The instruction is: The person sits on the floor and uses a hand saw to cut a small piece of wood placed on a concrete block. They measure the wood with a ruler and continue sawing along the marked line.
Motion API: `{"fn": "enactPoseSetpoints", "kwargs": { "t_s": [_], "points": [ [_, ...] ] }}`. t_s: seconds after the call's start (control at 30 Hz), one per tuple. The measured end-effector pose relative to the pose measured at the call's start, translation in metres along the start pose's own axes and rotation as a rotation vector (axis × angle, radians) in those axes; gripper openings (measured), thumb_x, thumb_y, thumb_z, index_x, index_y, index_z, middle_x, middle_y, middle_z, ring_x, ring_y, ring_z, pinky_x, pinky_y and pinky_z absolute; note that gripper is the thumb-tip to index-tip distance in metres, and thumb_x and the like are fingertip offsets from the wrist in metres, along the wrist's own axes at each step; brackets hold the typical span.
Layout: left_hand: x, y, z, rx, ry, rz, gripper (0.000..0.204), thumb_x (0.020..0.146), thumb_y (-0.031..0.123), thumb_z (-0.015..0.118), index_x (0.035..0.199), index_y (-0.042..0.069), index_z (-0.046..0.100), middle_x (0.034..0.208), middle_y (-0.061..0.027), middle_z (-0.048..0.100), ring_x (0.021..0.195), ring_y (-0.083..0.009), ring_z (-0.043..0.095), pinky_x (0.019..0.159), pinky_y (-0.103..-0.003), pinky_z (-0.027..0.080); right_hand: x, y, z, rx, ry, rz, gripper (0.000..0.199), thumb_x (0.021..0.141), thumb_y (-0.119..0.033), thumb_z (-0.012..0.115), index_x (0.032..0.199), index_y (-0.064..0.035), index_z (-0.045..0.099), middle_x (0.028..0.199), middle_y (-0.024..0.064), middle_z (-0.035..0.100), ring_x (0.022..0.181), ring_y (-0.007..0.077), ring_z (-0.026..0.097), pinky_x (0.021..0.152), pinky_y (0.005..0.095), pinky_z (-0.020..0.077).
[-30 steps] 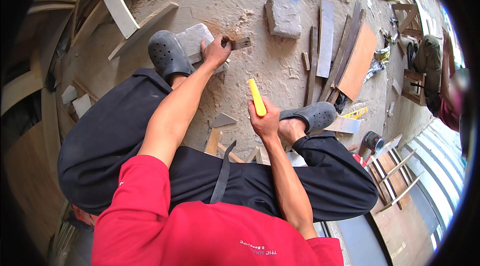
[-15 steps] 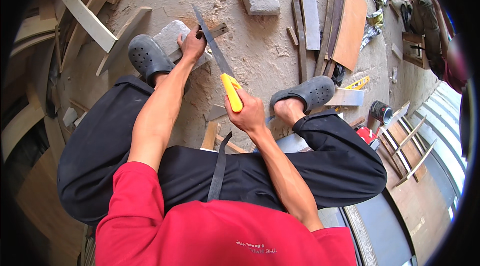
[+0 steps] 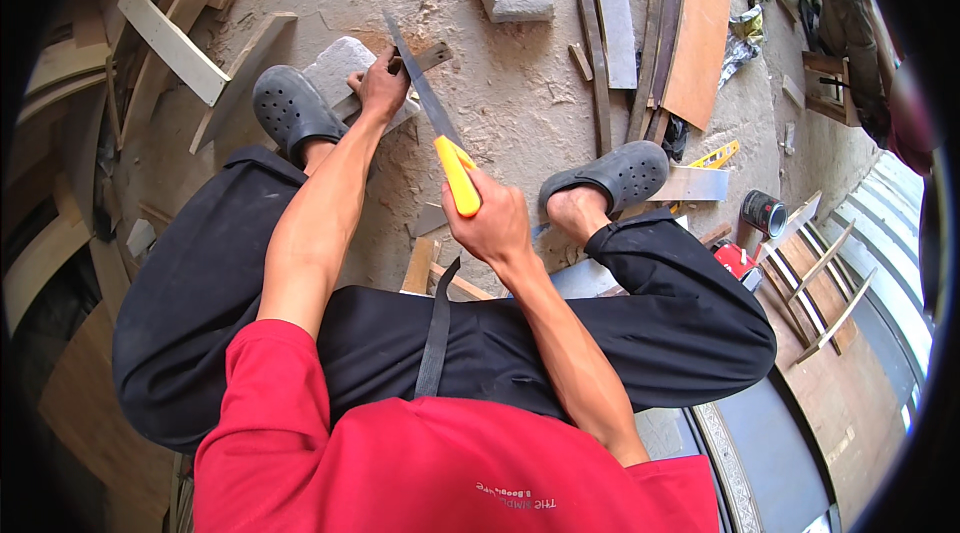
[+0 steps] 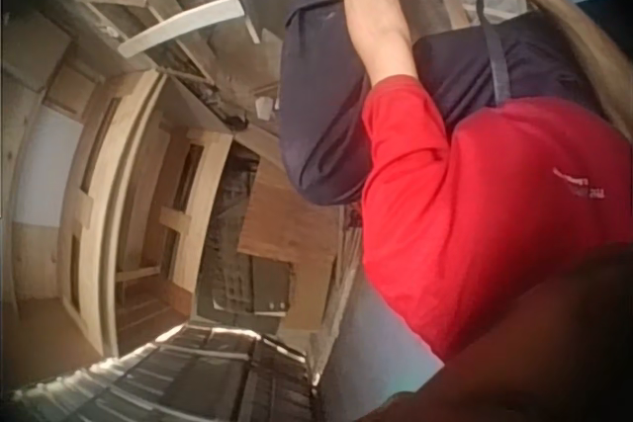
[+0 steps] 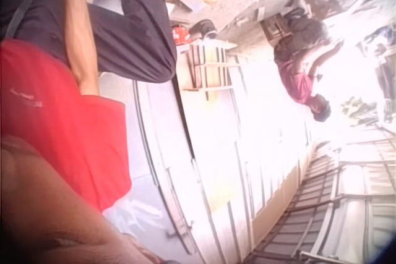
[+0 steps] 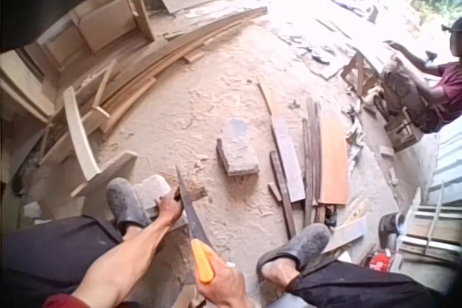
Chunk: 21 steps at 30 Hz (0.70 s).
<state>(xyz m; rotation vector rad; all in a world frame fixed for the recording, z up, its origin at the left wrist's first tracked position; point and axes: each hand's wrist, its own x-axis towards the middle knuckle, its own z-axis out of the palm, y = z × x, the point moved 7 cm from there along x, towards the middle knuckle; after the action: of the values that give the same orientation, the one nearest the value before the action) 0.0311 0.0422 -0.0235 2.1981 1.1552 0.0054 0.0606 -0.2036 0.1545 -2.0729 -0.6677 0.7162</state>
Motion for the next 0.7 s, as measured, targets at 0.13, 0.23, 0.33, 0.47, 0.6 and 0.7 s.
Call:
{"fn": "enactPoseSetpoints", "kwargs": {
  "t_s": [0.13, 0.23, 0.33, 0.47, 0.6, 0.7],
  "points": [
    [-0.006, 0.0, 0.004, 0.007, 0.022, 0.018, 0.03, 0.091, 0.041, 0.055, 0.11, 0.02, 0.065, 0.095, -0.0072, 0.074, 0.092, -0.0244, 0.067, 0.091, -0.043, 0.023, 0.022, -0.007, 0.011, 0.01, -0.006, 0.036, 0.022, 0.085, -0.023, 0.068, 0.091, -0.0014, 0.066, 0.068, 0.0215, 0.063, 0.062, 0.0407, 0.063, 0.057, 0.0443, 0.0501],
    [-0.006, 0.001, 0.001, 0.018, 0.046, 0.024, 0.029, 0.09, 0.04, 0.056, 0.109, 0.02, 0.065, 0.092, -0.0089, 0.073, 0.089, -0.0255, 0.066, 0.091, -0.043, 0.023, 0.021, -0.007, 0.012, 0.011, 0.004, 0.049, 0.022, 0.085, -0.023, 0.067, 0.086, -0.0011, 0.066, 0.068, 0.0219, 0.063, 0.062, 0.0407, 0.063, 0.057, 0.0441, 0.0502],
    [-0.008, 0.002, 0.004, -0.014, 0.044, 0.028, 0.028, 0.09, 0.04, 0.056, 0.108, 0.02, 0.066, 0.09, -0.0101, 0.073, 0.088, -0.0264, 0.066, 0.09, -0.043, 0.023, 0.013, 0.003, 0.013, 0.003, -0.006, 0.05, 0.022, 0.084, -0.023, 0.067, 0.085, -0.0013, 0.065, 0.067, 0.0218, 0.063, 0.061, 0.0407, 0.063, 0.057, 0.0443, 0.05],
    [-0.007, 0.0, 0.004, -0.028, 0.043, 0.026, 0.027, 0.091, 0.039, 0.055, 0.105, 0.018, 0.065, 0.092, -0.0106, 0.073, 0.089, -0.027, 0.066, 0.091, -0.042, 0.024, 0.011, -0.002, 0.015, -0.01, -0.021, 0.071, 0.021, 0.084, -0.023, 0.068, 0.085, -0.0019, 0.065, 0.068, 0.0219, 0.063, 0.062, 0.0407, 0.063, 0.057, 0.0443, 0.05],
    [-0.007, 0.003, 0.002, -0.028, 0.05, 0.037, 0.026, 0.091, 0.038, 0.054, 0.104, 0.018, 0.065, 0.091, -0.0106, 0.072, 0.09, -0.0271, 0.065, 0.092, -0.042, 0.024, 0.005, -0.001, 0.004, -0.018, -0.011, 0.07, 0.021, 0.084, -0.022, 0.068, 0.082, -0.0011, 0.064, 0.069, 0.0223, 0.063, 0.063, 0.0409, 0.063, 0.057, 0.0436, 0.0499],
    [-0.005, -0.002, 0.002, -0.013, 0.027, 0.048, 0.026, 0.09, 0.037, 0.056, 0.105, 0.017, 0.064, 0.092, -0.0099, 0.072, 0.092, -0.0277, 0.065, 0.092, -0.043, 0.025, 0.008, -0.006, -0.002, 0.011, 0.009, 0.07, 0.022, 0.084, -0.022, 0.068, 0.082, -0.0003, 0.064, 0.07, 0.0224, 0.063, 0.063, 0.0413, 0.062, 0.057, 0.0435, 0.0497]
  ]
}}
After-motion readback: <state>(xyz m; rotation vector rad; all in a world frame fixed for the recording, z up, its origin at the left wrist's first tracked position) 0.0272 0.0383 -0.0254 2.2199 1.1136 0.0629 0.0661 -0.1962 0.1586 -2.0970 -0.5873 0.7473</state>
